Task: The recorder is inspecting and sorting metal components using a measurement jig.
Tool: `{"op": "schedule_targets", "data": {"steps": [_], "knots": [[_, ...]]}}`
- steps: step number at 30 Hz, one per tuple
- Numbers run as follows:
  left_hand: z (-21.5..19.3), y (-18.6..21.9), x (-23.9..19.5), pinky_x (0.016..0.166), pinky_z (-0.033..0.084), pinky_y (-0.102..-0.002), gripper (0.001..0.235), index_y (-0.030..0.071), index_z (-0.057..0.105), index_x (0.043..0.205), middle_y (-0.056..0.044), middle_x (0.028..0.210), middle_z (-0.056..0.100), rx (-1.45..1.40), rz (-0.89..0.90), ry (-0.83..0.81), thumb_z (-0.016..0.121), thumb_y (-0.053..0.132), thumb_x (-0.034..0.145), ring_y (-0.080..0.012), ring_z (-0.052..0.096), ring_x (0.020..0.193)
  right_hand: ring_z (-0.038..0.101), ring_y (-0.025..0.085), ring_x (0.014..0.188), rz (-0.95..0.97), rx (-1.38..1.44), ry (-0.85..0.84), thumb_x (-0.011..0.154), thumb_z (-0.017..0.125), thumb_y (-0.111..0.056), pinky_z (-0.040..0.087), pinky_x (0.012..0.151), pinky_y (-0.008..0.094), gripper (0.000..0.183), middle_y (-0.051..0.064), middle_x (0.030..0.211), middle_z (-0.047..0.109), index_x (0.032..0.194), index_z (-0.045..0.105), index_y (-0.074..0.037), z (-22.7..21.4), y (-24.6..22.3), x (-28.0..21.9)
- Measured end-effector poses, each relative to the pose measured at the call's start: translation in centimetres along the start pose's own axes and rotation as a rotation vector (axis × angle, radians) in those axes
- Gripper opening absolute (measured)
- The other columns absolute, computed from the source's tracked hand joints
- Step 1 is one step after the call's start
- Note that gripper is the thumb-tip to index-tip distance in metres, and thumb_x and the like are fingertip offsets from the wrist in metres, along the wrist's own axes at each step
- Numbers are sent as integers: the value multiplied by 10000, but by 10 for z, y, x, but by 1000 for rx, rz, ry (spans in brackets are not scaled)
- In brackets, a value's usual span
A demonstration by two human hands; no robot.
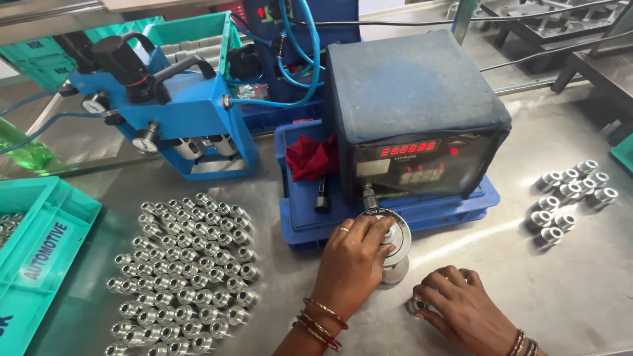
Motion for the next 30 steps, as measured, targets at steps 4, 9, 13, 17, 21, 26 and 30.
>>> {"op": "schedule_targets", "data": {"steps": [4,9,13,17,21,26,30], "knots": [[3,-1,0,982,477,-439,415,100,660,1250,-77,1103,674,29,23,-7,763,159,853,-296,642,1053,544,275,1194,-287,15,273,821,734,-343,376,974,523,341,43,1176,631,1117,689,-179,-12,-9,2],[4,-4,0,1001,442,-456,410,105,659,1259,-72,1104,652,157,61,-7,754,189,869,-283,621,1067,526,273,1253,-253,-57,137,816,744,-391,289,1054,582,391,19,1198,610,1154,672,-207,9,25,12],[0,-7,-4,974,450,-430,352,134,678,1239,-48,1142,650,35,17,-41,734,190,895,-270,604,1068,503,289,1271,-135,-159,186,728,732,-343,263,1051,632,491,31,1254,603,1204,666,-244,5,79,12],[-22,1,-16,953,437,-458,356,83,682,1205,-106,1184,624,-28,86,100,741,198,874,-321,591,1078,530,298,1232,13,-352,456,736,750,-384,315,1027,631,456,69,1320,607,1138,660,-190,-52,79,3],[-15,-40,-77,858,487,-454,274,97,692,1070,-73,1066,645,-40,-103,89,763,292,891,-304,632,995,576,289,1180,-13,39,611,778,727,-300,428,988,457,411,76,1258,614,1151,659,-141,-82,38,5],[8,-95,-152,724,502,-584,453,111,763,1004,-123,974,648,253,-379,-235,796,453,708,-359,639,899,606,284,1112,-235,189,573,807,752,-259,478,915,387,408,89,1220,634,1178,678,-105,-101,-21,49],[51,-130,-199,567,553,-538,339,153,791,753,-79,732,651,386,-102,128,776,432,562,-304,643,678,563,302,994,-319,114,535,818,739,-249,460,850,416,399,92,1192,643,1182,690,-94,-108,-44,71]]}}
Point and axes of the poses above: each hand's wrist, its own x-axis towards the middle knuckle, its own z-axis out of the palm, y = z × x, the point moved 3 cm from there along x, towards the middle knuckle
